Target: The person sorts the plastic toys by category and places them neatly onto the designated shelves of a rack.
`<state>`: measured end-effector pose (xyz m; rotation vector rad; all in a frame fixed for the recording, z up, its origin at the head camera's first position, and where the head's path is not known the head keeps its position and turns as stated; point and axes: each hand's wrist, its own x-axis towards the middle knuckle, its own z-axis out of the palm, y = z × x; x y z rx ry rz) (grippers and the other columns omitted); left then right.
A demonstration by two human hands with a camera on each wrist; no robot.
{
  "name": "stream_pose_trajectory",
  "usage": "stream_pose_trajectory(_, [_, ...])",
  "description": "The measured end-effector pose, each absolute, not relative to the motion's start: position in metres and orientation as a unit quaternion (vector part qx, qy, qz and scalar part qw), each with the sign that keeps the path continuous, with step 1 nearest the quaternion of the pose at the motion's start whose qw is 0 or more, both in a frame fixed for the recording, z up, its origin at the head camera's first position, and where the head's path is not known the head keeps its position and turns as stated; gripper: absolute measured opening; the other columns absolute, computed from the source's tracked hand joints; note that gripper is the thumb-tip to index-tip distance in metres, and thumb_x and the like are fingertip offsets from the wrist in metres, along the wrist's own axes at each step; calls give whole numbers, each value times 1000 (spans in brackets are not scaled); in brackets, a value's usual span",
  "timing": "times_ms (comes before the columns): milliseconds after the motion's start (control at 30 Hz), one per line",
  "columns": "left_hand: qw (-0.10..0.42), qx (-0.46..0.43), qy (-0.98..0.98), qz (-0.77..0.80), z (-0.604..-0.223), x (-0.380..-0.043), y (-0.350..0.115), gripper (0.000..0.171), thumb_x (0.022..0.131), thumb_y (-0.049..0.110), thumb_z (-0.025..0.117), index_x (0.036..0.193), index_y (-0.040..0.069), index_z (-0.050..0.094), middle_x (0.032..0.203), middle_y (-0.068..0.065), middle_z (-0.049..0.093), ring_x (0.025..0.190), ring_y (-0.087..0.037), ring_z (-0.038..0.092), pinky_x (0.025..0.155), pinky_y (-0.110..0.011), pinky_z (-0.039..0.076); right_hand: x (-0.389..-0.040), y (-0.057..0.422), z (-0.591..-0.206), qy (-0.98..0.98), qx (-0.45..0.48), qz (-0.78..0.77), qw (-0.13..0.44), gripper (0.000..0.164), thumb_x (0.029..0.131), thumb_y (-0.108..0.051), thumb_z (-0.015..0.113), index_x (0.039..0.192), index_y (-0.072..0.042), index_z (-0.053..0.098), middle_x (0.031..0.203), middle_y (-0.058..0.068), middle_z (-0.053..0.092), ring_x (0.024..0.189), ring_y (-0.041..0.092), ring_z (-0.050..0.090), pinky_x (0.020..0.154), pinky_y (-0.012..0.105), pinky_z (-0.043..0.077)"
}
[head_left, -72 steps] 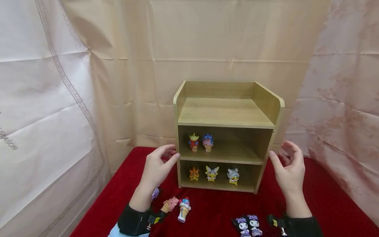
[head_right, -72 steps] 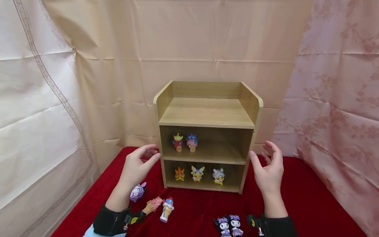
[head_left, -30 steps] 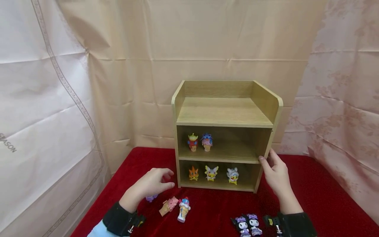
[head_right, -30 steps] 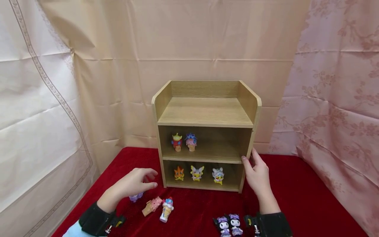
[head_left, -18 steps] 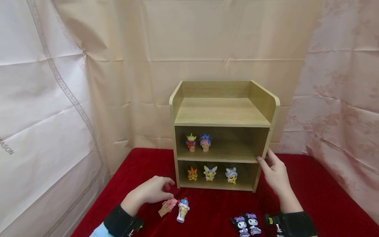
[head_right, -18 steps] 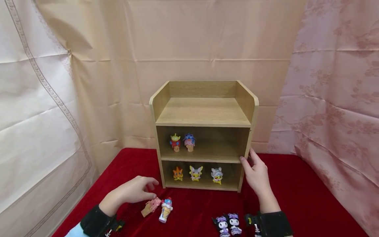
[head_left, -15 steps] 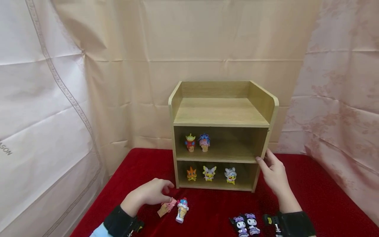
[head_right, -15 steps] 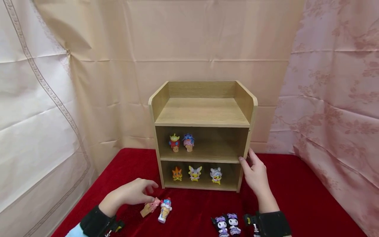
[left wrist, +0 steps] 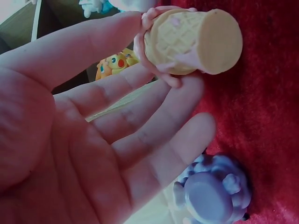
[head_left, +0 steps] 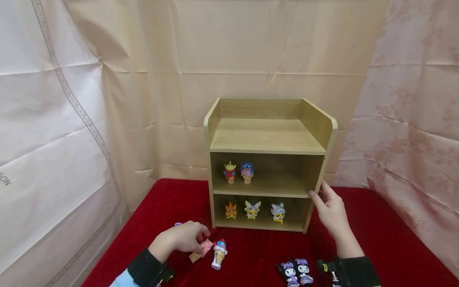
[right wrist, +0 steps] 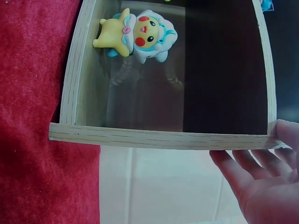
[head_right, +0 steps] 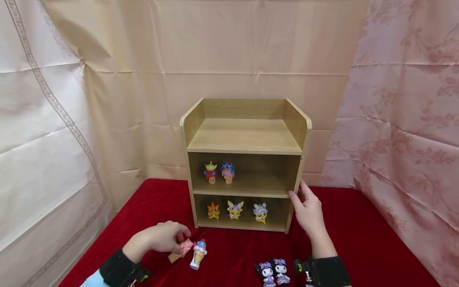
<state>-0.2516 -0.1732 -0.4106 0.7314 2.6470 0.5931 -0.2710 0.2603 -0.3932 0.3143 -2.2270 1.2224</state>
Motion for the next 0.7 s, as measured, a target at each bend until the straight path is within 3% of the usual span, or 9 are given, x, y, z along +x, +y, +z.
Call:
stream_pose_trajectory(100, [167,257,928,211,-412,-253,-173,38,76,20,79,111,11,66,85,4,64,72,-7,56,62,-28,51,-271,261,-393,-836,114,455,286,52,98,-18,55,147,-19,37,132,17,53,111,27,53,82,41,50])
stream_pose_trajectory(433, [169,249,931,208,-414,-252,-169,40,74,21,80,111,13,66,83,5,63,71,-7,55,63,-29,50,-274,262,-394,-836,112,457,284,52,99,-18,55,148,-19,36,134,18,51,115,28,51,85,49,48])
stream_pose_trajectory(700, [176,253,928,208,-415,-249,-167,37,74,22,79,109,16,68,85,7,62,74,-7,53,66,-30,48,-275,262,-396,-840,107,449,285,53,98,-18,55,148,-20,36,136,14,50,115,26,51,84,34,50])
